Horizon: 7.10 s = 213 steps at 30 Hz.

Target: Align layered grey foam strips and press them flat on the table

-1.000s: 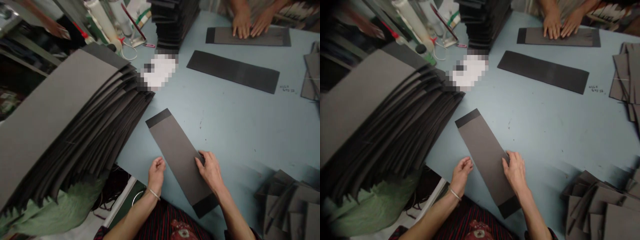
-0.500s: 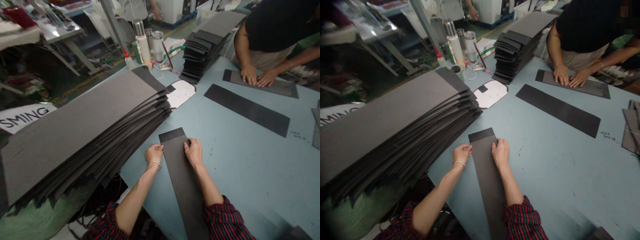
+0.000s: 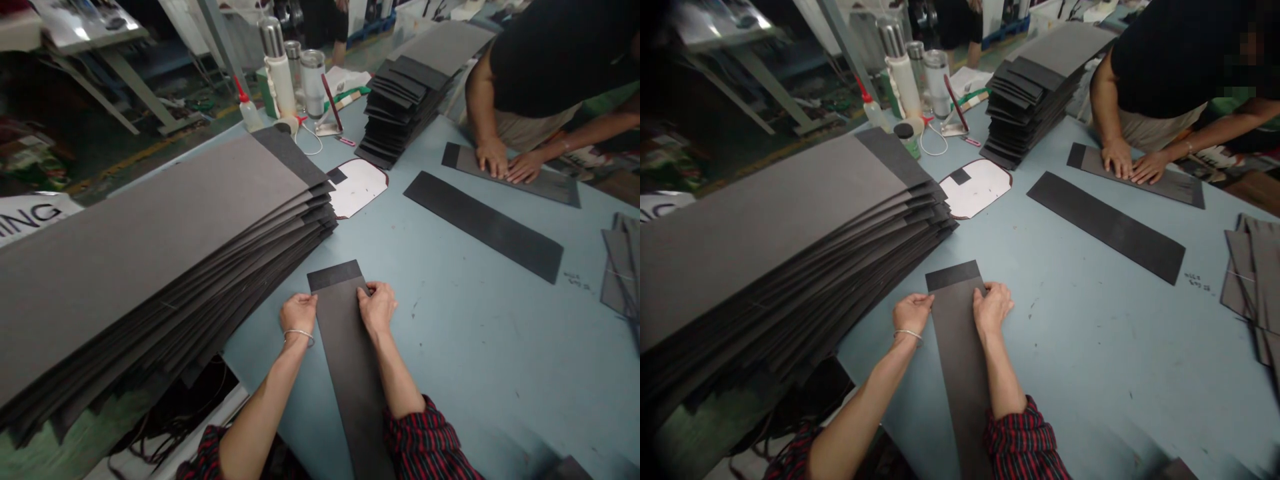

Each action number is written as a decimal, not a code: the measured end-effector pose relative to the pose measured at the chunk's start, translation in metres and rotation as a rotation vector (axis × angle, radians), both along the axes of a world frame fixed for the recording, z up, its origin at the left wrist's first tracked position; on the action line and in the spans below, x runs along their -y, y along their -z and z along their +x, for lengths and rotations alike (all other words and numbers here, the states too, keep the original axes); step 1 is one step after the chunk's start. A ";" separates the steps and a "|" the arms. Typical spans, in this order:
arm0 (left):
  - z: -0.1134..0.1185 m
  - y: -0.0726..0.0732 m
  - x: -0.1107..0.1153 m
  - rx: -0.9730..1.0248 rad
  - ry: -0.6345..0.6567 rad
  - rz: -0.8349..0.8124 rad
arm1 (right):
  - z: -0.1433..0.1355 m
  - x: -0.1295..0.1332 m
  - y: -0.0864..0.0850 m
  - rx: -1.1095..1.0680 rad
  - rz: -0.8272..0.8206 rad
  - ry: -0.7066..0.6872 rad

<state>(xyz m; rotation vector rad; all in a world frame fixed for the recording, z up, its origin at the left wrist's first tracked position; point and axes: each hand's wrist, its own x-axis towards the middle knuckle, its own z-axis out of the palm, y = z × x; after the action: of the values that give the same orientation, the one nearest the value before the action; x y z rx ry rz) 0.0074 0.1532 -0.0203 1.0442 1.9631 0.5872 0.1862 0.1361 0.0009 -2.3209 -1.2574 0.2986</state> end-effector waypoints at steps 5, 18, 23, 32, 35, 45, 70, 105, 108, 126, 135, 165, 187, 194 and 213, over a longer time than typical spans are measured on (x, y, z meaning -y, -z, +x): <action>0.004 -0.012 0.001 -0.057 0.018 0.028 | -0.001 0.001 -0.003 0.003 -0.006 0.001; 0.027 -0.018 0.035 -0.064 0.947 0.643 | -0.004 0.000 -0.005 0.025 -0.101 0.030; 0.028 -0.017 0.032 -0.360 1.049 0.637 | -0.005 0.001 -0.007 0.020 -0.101 0.036; 0.044 -0.028 0.028 -0.535 1.044 0.573 | -0.005 0.003 -0.005 0.023 -0.073 0.022; 0.043 -0.027 0.022 -0.538 1.093 0.575 | -0.005 0.003 -0.004 0.018 -0.058 0.024; 0.044 -0.025 0.014 -0.584 1.144 0.579 | -0.007 0.003 -0.005 0.032 -0.071 -0.001; -0.007 -0.010 0.080 0.136 0.065 -0.027 | 0.000 0.067 -0.025 -0.017 -0.276 0.039; -0.002 -0.017 0.140 0.172 0.124 -0.101 | 0.013 0.149 -0.033 -0.433 -0.158 0.198; 0.003 -0.018 0.137 0.102 0.106 -0.087 | 0.008 0.145 -0.029 -0.314 -0.202 0.174; -0.014 -0.036 0.154 0.095 0.238 -0.092 | 0.013 0.180 -0.030 -0.325 -0.222 0.175; 0.001 -0.020 0.175 0.142 0.248 -0.144 | -0.009 0.201 -0.027 -0.226 -0.209 0.127; -0.025 -0.019 0.223 0.255 0.305 -0.303 | -0.039 0.236 -0.043 0.061 -0.299 0.061; -0.016 -0.101 0.223 0.744 0.449 -0.188 | -0.013 0.234 -0.032 -0.976 0.034 0.275; -0.017 -0.085 0.223 0.841 0.340 -0.203 | -0.015 0.236 -0.024 -0.810 0.061 0.257; -0.038 -0.033 0.246 0.550 0.259 -0.593 | -0.046 0.299 -0.036 0.089 -0.087 -0.529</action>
<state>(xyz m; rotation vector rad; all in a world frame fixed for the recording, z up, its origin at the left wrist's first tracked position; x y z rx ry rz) -0.0307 -0.0925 0.0124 0.6514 1.3573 0.1041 0.1400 -0.1634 0.0368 -2.0494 -1.9295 0.4327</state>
